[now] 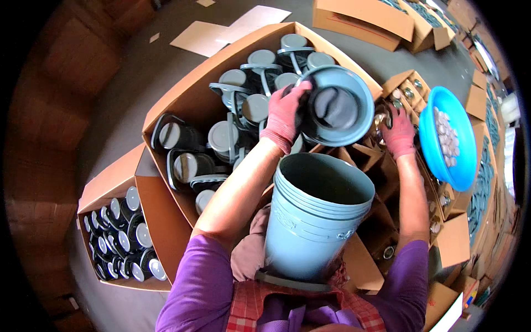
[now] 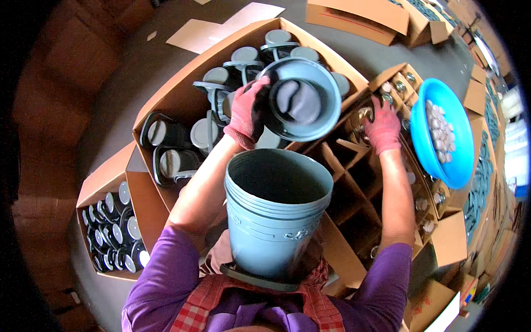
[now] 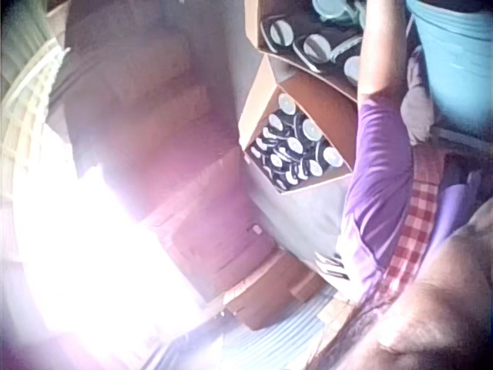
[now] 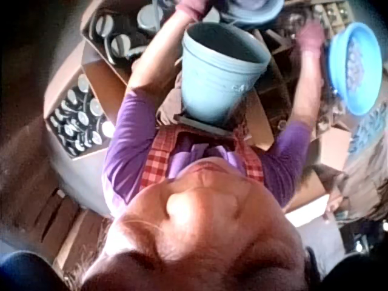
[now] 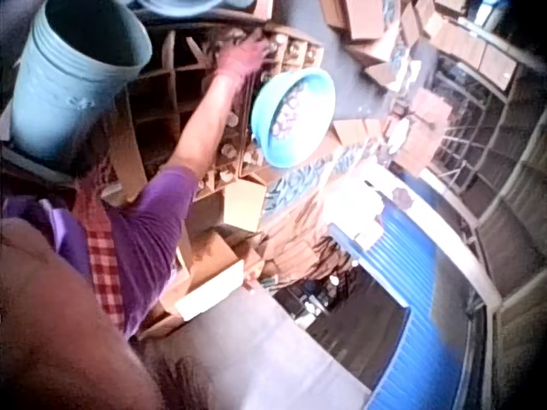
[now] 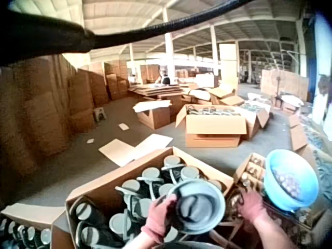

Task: The person assembles thermoses by inserting the inner glass flask and then screwing on the bottom and top lids by hand.

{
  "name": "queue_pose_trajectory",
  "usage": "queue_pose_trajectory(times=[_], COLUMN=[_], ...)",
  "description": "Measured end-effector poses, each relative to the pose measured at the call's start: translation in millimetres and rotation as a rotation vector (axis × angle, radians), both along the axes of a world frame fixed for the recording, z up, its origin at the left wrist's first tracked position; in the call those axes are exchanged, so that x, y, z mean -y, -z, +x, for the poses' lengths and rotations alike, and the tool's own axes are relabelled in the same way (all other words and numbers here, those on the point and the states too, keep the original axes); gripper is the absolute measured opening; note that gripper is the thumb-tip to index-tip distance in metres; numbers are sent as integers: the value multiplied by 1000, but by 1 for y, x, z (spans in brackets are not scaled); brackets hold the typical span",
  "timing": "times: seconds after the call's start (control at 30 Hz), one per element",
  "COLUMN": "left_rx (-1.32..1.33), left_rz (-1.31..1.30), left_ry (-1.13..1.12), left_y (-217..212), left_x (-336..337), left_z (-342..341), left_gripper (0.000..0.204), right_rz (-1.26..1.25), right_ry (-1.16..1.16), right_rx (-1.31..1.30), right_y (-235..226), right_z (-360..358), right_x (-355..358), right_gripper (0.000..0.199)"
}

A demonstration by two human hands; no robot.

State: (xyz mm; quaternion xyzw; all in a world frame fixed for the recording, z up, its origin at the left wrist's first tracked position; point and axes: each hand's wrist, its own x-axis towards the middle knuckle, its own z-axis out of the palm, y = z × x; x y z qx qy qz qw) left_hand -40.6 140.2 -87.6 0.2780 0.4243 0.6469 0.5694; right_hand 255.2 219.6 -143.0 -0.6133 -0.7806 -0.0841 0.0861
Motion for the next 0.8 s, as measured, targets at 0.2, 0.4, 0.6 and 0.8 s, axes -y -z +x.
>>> queue_pose_trajectory(times=[0.2, 0.4, 0.6, 0.8], left_rx=[147, 328, 423, 478], left_rz=[-48, 98, 286, 228], left_ry=[7, 50, 88, 133], left_y=[64, 26, -38, -16], left_x=[26, 13, -17, 68], left_z=[46, 51, 12, -9], left_gripper=[29, 30, 31, 32], right_rz=[418, 454, -106, -135], right_ry=[-411, -968, -917, -669], right_rx=[-6, 87, -1310, -1628], right_y=[-169, -226, -220, -181], right_z=[-38, -90, -68, -75], right_x=[75, 144, 100, 76], right_gripper=[60, 48, 54, 65])
